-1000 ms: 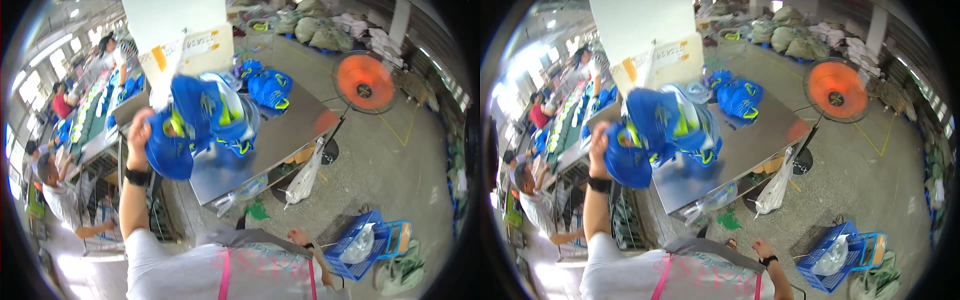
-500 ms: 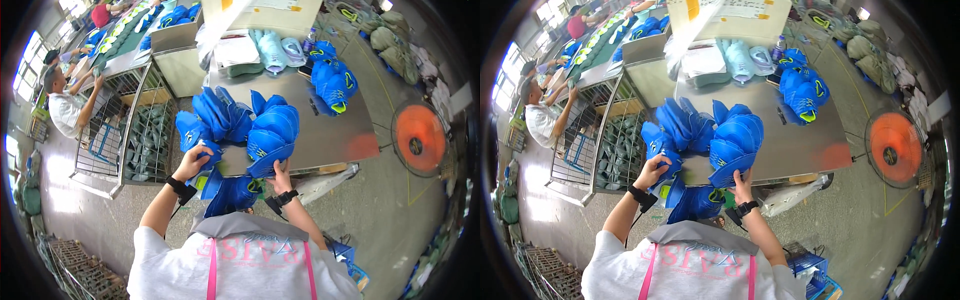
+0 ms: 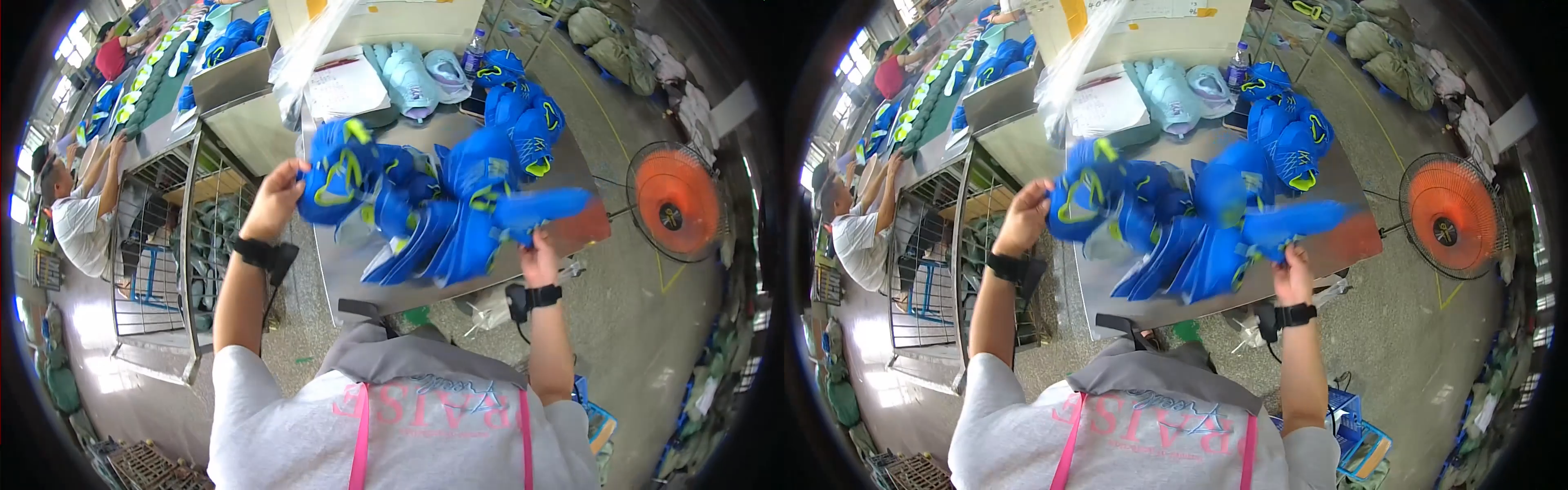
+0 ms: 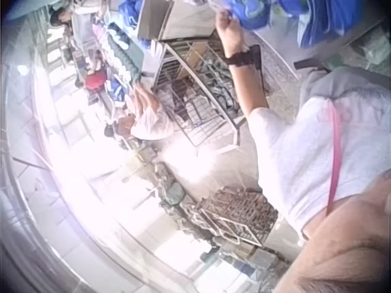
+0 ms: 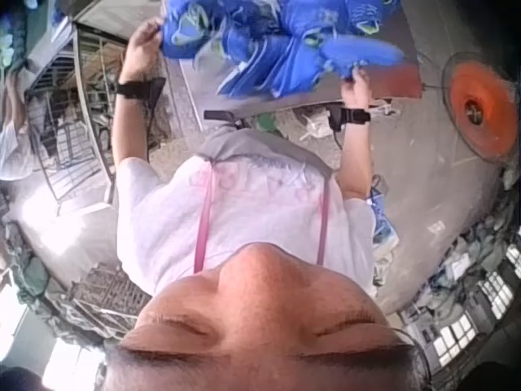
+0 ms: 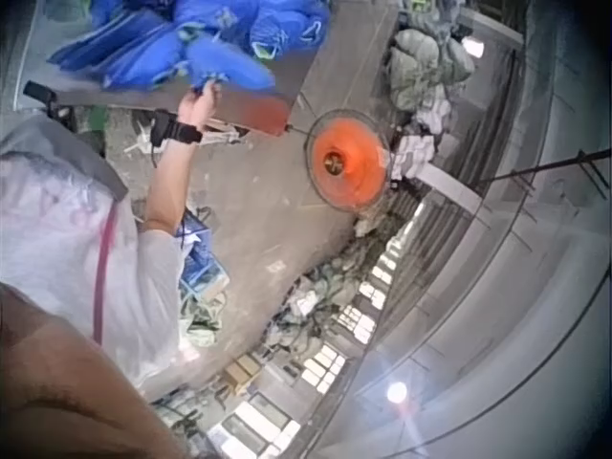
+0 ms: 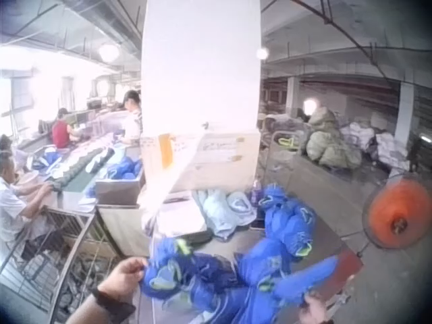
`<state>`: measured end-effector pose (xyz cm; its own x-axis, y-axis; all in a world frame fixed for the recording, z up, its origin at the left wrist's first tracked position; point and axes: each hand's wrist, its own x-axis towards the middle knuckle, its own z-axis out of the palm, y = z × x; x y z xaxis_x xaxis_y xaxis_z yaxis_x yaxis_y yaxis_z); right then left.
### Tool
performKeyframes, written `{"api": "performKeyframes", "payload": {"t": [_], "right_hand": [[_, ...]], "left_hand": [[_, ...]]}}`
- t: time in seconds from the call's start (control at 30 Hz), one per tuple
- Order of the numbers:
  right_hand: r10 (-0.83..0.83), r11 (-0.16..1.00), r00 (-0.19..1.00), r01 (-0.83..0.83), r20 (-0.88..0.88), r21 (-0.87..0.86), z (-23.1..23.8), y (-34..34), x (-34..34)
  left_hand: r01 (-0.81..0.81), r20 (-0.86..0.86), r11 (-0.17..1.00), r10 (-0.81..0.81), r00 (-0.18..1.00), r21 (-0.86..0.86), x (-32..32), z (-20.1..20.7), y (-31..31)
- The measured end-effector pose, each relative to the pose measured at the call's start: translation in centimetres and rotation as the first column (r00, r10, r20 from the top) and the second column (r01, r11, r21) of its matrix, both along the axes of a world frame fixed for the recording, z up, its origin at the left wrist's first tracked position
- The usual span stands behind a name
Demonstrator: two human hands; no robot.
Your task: The person is gathering blue shoe upper components from a large storage bag and organizing them on a workbench.
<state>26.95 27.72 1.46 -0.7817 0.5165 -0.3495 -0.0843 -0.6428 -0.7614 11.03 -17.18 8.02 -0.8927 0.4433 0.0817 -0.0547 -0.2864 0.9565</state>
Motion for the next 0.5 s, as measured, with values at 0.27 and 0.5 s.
{"api": "performKeyframes", "payload": {"t": [0.27,0.5], "right_hand": [[0.312,0.94,0.814,-0.34,0.49,-0.032,-8.6,0.6,8.8],[0.625,0.457,0.557,-0.829,0.547,0.322,-6.3,4.1,6.7]], "left_hand": [[0.31,0.451,0.95,-0.266,0.852,-0.025,7.1,-6.6,-2.1],[-0.062,0.258,0.952,0.144,0.955,-0.301,11.8,-8.2,1.0]]}}
